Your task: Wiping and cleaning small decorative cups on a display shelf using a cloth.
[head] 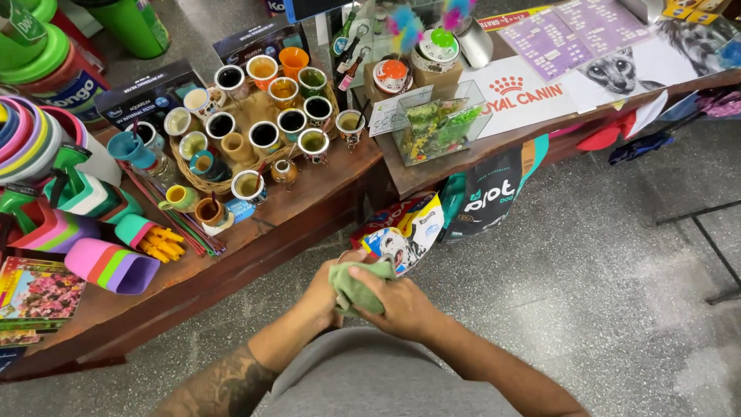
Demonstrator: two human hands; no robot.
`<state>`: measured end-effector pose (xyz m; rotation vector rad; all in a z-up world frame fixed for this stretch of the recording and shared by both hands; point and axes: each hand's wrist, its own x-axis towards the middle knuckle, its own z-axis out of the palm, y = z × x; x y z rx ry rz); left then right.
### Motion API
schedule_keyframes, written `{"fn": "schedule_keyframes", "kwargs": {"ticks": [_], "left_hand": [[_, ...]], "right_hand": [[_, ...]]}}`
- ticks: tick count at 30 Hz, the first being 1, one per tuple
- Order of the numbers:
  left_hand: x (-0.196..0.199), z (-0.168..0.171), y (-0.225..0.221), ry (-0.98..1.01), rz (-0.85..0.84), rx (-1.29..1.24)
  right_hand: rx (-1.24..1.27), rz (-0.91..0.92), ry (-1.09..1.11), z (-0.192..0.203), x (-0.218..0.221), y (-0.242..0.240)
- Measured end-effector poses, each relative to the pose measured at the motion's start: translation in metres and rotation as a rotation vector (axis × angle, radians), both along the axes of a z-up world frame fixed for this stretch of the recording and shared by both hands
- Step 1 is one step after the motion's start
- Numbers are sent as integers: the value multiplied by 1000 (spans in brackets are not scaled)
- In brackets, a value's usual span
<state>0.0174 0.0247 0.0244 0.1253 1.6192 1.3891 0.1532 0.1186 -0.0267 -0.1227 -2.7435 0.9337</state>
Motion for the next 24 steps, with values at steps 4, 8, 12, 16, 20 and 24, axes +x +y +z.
{"fn": "schedule_keyframes", "kwargs": {"ticks": [4, 8, 12, 16, 20, 24], "left_hand": [[-13, -9, -2, -158, -41, 66], [-20, 0, -11, -320, -66, 243], [-24, -37, -24, -488, 19, 582], [-24, -42, -27, -547, 110, 664], [-14, 7, -21, -497, -99, 730], [3, 16, -19, -279, -128, 620]], "right_hand": [[-21, 36, 259, 13, 6, 5], [-659, -204, 277, 26, 24, 14], [-1296, -284, 643, 104, 24, 32], [-1203, -348, 592, 119, 33, 31], [-837, -399, 648, 126, 39, 31], [-97, -492, 446, 57, 59, 27]]}}
